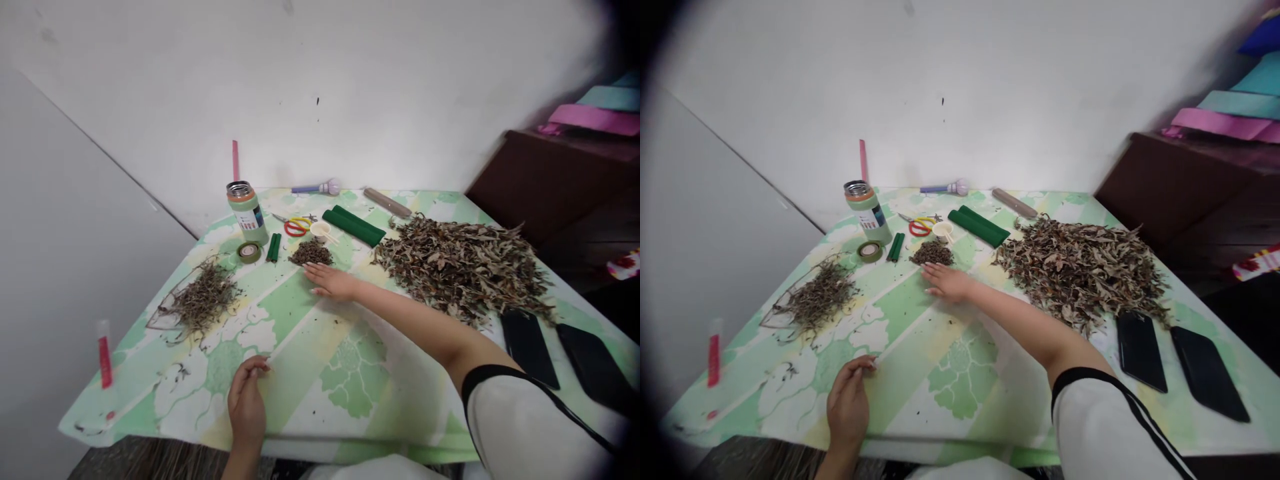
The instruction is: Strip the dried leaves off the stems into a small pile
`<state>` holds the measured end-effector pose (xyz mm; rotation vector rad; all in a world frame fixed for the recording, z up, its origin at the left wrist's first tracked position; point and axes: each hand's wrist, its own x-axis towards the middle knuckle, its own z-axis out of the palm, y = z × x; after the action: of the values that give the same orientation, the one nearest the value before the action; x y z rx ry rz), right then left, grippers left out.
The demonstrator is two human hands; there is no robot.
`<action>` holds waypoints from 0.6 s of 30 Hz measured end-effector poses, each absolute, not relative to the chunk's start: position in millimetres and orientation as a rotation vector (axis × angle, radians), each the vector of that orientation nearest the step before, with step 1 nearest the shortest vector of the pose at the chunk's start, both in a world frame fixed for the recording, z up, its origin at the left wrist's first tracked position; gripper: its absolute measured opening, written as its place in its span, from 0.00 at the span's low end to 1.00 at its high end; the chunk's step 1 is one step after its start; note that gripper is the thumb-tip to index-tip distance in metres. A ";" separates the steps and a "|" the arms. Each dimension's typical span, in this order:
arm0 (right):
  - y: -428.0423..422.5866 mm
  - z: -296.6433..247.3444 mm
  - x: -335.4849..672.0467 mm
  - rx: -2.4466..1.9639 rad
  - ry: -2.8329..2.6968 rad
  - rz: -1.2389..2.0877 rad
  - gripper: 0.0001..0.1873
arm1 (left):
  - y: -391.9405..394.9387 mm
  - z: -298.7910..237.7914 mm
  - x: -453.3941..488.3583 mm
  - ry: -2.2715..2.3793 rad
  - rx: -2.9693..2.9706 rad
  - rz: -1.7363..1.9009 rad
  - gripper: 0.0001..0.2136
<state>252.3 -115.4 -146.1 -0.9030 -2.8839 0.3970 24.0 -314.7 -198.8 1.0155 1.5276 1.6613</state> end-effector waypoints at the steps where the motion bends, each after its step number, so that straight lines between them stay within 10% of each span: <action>1: -120.3 -147.5 253.1 -0.766 -2.916 0.422 0.33 | -314.8 -198.2 24.0 1.541 1.030 1.656 0.08; 5: -133.0 -157.2 261.9 -0.334 -2.994 0.624 0.30 | -314.3 -197.5 24.2 1.572 1.070 1.686 0.07; 10: -147.4 -124.3 273.3 -1.008 -2.410 0.840 0.27 | -312.9 -199.5 25.3 1.433 0.946 1.801 0.05; 18: -326.0 -17.0 273.3 -0.192 -1.460 2.090 0.27 | -313.8 -202.6 24.2 1.554 1.018 1.746 0.05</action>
<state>273.3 -326.0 -17.0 -0.1923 -1.4601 2.0904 24.2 -313.8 -202.6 1.0184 1.5542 1.7460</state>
